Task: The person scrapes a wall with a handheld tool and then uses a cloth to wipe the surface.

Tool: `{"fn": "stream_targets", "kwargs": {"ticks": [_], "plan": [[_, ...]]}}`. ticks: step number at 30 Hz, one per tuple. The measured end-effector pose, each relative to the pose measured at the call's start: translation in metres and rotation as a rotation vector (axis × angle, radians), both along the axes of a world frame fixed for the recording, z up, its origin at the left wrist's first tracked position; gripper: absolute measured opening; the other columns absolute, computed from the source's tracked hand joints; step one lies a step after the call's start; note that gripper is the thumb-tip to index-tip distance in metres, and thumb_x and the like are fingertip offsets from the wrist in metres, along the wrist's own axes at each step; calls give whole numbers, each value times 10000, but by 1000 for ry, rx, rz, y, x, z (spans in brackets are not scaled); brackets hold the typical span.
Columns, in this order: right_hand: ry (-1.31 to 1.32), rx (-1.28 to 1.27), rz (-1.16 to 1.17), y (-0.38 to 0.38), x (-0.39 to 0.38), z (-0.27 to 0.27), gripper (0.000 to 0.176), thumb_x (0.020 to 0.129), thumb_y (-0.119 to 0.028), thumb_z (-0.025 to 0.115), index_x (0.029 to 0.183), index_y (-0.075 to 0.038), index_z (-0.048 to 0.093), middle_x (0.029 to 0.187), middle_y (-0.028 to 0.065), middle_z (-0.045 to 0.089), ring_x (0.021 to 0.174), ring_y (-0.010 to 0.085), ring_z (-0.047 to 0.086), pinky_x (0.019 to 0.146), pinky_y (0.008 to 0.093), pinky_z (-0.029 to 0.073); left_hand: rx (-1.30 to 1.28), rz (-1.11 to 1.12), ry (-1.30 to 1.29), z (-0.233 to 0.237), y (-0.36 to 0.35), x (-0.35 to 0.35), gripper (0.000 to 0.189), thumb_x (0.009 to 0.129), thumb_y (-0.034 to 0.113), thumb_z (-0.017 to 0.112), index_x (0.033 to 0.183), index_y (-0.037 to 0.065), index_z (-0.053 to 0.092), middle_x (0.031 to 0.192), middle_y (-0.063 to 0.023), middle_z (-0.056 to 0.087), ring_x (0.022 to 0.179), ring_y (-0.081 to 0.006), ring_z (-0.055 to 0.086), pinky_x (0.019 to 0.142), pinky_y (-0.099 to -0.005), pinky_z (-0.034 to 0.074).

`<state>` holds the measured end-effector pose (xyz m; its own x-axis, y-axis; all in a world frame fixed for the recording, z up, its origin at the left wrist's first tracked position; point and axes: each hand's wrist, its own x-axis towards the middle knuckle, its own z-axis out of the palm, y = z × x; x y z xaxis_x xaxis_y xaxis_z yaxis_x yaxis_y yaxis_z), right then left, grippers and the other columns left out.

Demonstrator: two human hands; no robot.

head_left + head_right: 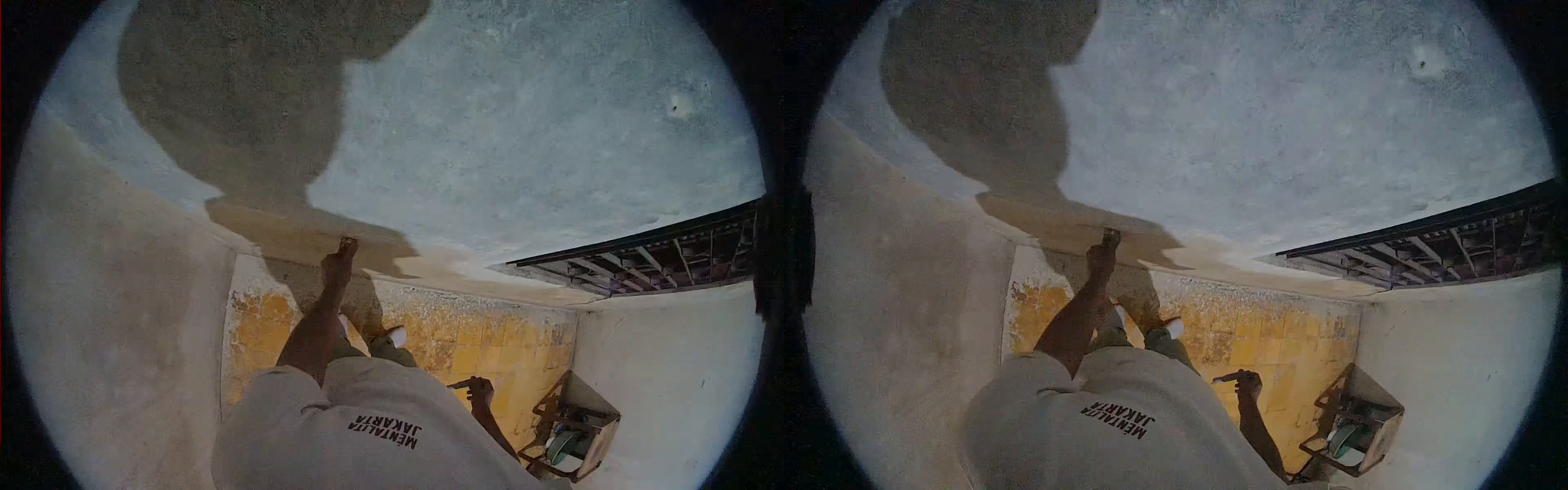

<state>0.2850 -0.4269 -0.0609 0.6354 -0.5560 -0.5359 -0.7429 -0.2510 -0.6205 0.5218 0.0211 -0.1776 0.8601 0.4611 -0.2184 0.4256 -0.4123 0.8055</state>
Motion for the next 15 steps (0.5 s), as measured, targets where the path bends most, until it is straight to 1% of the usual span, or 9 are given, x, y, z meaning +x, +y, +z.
{"fn": "stream_targets", "kwargs": {"ticks": [2, 5, 6, 7, 8, 10, 11, 13, 15], "plan": [[3, -32, 25, -5, -8, -7, 200, 796, -209, 627, 855, -45, 528, 674, 47, 558, 515, 120, 540, 399, 238, 427, 10, 9, -51, 2, -1, -14, 566, 829, 510, 486, 465, 78, 467, 423, -51, 404, 359, -133, 333, 374, -323, 290], [-101, 136, -44, -5, -1, -7, 203, 793, -217, 633, 848, -52, 527, 642, 41, 544, 509, 116, 535, 396, 241, 424, 64, -8, -213, -39, -3, -38, 550, 813, 494, 527, 475, 65, 464, 426, -50, 405, 354, -140, 342, 375, -327, 286], [-86, 72, -19, -3, 2, -6, 206, 790, -221, 638, 849, -57, 528, 636, 39, 543, 510, 116, 536, 396, 240, 424, 282, -68, -183, -65, -5, -46, 529, 827, 469, 523, 505, 52, 477, 429, -50, 399, 362, -138, 354, 376, -326, 285], [-70, 7, 3, -1, 3, -4, 210, 786, -225, 643, 849, -61, 528, 631, 37, 541, 511, 115, 538, 397, 240, 424, 498, -129, -152, -60, -6, -47, 509, 840, 444, 518, 534, 39, 491, 431, -49, 394, 371, -137, 366, 377, -325, 283], [-77, 8, -3, 1, 3, -2, 210, 786, -225, 643, 849, -61, 528, 631, 37, 541, 511, 115, 538, 397, 240, 424, 499, -134, -161, -55, -6, -38, 509, 840, 444, 518, 534, 39, 491, 431, -49, 394, 371, -137, 366, 377, -325, 283], [-79, 57, 14, 4, 3, 2, 223, 780, -240, 653, 847, -68, 528, 635, 36, 542, 515, 112, 536, 400, 247, 422, -279, -8, 23, 25, -1, -12, 389, 881, 382, 472, 781, 34, 612, 436, -67, 416, 365, -143, 355, 373, -319, 288], [-76, 57, 13, 4, 1, 0, 223, 780, -240, 653, 847, -68, 528, 635, 36, 542, 515, 112, 536, 400, 247, 422, -279, -8, 27, 37, 2, -1, 389, 881, 382, 472, 781, 34, 612, 436, -67, 416, 365, -143, 355, 373, -319, 288], [-61, 62, -14, 2, 1, 0, 221, 776, -243, 659, 835, -75, 527, 633, 38, 541, 510, 112, 528, 407, 253, 421, 286, -376, 117, 45, 6, 9, 375, 904, 354, 430, 1025, 35, 586, 431, -77, 420, 368, -152, 359, 384, -337, 315], [-27, 43, -9, 6, 6, 3, 215, 779, -238, 657, 838, -75, 529, 635, 40, 542, 508, 113, 524, 411, 254, 422, 177, -245, 73, 44, 4, 1, 376, 901, 351, 433, 1096, 53, 550, 455, -88, 460, 379, -169, 402, 400, -345, 345]]}}
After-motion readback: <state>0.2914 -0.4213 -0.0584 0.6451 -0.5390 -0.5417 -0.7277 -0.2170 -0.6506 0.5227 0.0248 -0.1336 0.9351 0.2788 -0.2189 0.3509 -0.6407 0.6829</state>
